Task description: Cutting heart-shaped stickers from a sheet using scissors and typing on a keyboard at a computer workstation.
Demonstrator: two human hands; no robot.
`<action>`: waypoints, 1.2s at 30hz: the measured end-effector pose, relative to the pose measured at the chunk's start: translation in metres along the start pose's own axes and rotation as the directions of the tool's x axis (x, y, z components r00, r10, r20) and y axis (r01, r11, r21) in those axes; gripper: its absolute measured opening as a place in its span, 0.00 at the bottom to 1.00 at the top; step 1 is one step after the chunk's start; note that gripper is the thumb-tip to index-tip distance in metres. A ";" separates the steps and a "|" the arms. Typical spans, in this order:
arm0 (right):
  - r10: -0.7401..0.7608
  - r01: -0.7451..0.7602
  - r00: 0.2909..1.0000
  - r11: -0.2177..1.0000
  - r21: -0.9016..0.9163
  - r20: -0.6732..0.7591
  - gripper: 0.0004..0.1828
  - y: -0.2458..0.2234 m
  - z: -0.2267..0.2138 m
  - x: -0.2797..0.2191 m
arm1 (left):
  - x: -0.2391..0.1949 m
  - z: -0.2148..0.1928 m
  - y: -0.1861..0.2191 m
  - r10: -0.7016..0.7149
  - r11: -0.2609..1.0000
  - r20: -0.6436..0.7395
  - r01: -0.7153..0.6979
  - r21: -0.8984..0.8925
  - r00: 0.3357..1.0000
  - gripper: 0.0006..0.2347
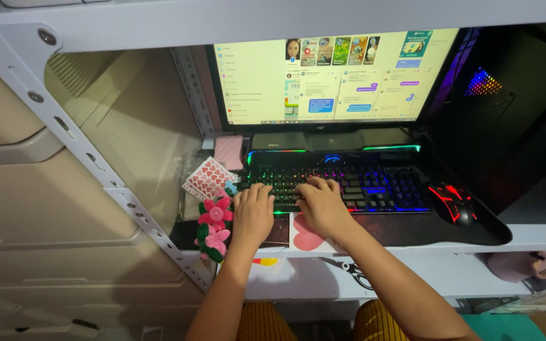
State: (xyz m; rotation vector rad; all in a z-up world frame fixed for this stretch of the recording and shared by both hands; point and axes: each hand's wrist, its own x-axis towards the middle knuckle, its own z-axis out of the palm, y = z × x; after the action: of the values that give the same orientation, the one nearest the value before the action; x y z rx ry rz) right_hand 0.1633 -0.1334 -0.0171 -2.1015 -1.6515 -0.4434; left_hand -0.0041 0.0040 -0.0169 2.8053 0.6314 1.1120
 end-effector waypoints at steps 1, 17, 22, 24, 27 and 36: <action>-0.001 0.001 1.000 1.000 -0.001 -0.001 0.11 0.000 -0.001 0.001 | 0.001 -0.001 0.000 0.001 1.000 -0.002 -0.001 0.000 1.000 0.12; 0.306 -0.330 0.924 0.941 -0.076 -0.231 0.11 0.065 -0.035 -0.056 | 0.001 0.005 -0.004 -0.027 1.000 -0.004 0.027 0.002 1.000 0.13; 0.368 -0.388 0.895 0.921 -0.031 -0.251 0.10 0.063 -0.043 -0.081 | 0.003 -0.002 0.000 -0.040 0.999 0.006 0.041 -0.033 0.999 0.13; 0.354 -0.362 0.884 0.931 0.032 -0.305 0.09 0.063 -0.045 -0.087 | 0.002 0.000 -0.003 -0.007 0.999 -0.038 0.006 -0.033 0.999 0.11; 0.314 -0.326 0.894 0.945 0.015 -0.320 0.07 0.064 -0.042 -0.087 | 0.000 0.004 -0.002 0.008 1.000 -0.085 -0.008 0.003 0.996 0.10; 0.268 -0.270 0.905 0.962 0.041 -0.330 0.07 0.061 -0.048 -0.089 | -0.001 0.014 -0.008 0.067 0.996 -0.180 -0.055 0.074 0.981 0.08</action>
State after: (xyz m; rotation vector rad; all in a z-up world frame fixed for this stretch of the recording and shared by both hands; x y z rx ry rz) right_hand 0.2019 -0.2452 -0.0283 -2.0798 -1.1518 -0.6692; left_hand 0.0023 0.0121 -0.0293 2.8189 0.6120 1.3971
